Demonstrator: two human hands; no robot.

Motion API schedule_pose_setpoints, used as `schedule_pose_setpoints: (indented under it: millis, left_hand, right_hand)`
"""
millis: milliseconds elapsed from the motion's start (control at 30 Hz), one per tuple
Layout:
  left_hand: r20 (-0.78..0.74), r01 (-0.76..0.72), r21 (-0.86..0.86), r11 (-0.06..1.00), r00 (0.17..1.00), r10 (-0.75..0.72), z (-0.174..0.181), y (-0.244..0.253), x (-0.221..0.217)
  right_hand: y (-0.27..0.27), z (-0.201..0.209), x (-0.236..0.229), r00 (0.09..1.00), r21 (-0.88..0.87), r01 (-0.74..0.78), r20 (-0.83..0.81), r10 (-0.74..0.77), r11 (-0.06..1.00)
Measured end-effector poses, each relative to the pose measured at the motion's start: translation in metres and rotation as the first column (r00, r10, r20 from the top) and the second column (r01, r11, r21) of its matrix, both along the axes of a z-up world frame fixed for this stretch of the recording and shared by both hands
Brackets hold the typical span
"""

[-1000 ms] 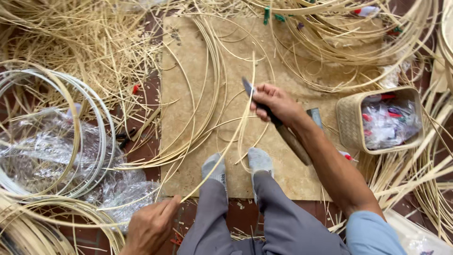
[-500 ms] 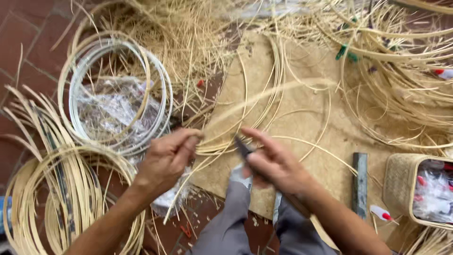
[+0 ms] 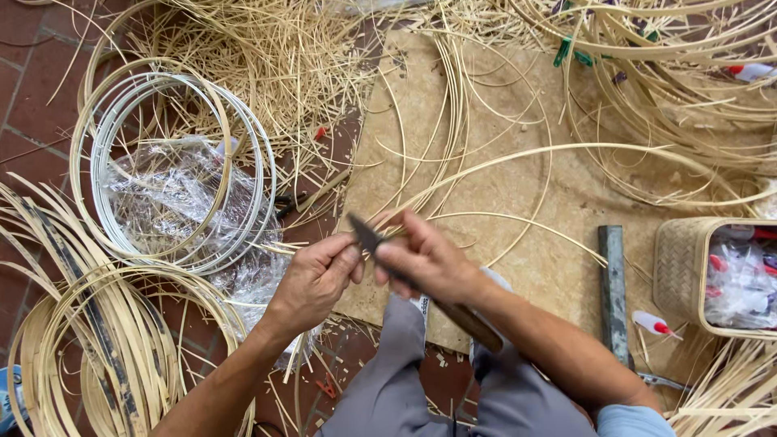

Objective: The person trims and scrapes long bamboo strips using a knife.

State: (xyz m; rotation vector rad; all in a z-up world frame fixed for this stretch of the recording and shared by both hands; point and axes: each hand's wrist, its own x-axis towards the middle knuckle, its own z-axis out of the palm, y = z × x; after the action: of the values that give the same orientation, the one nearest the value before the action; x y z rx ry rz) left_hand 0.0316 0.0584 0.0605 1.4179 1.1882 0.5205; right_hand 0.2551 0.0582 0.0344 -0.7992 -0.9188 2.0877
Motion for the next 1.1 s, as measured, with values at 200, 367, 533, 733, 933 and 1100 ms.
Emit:
schedule_pose_setpoints:
  millis: [200,367,533,733,933,1100]
  left_hand:
    - [-0.087,-0.065,-0.076,0.995,0.994,0.059,0.000,-0.013,0.006]
    - [-0.111,-0.097,-0.052,0.994,0.990,0.091,0.004,-0.026,-0.007]
    - [-0.106,-0.190,-0.383,0.904,0.981,0.161,-0.001,-0.026,-0.019]
    - [-0.130,-0.032,-0.154,0.988,0.991,0.012,-0.047,-0.003,0.000]
    - [-0.203,-0.190,-0.348,0.918,0.971,0.124,-0.047,-0.012,-0.035]
    - [-0.046,-0.368,-0.409,0.835,0.922,0.384,-0.029,-0.005,-0.087]
  right_hand:
    - [-0.003,-0.019,0.022,0.996,0.002,0.066,0.051,-0.066,0.998]
    - [0.014,-0.027,0.070,0.916,0.089,0.334,0.204,-0.345,0.938]
    - [0.019,-0.040,0.098,0.886,0.010,0.454,0.093,-0.453,0.891]
    - [-0.004,-0.073,0.046,0.974,-0.040,0.220,0.062,-0.217,0.975]
    - [0.024,-0.097,0.131,0.805,0.071,0.566,0.165,-0.570,0.821]
    - [0.032,-0.086,0.205,0.568,0.111,0.814,0.047,-0.822,0.570]
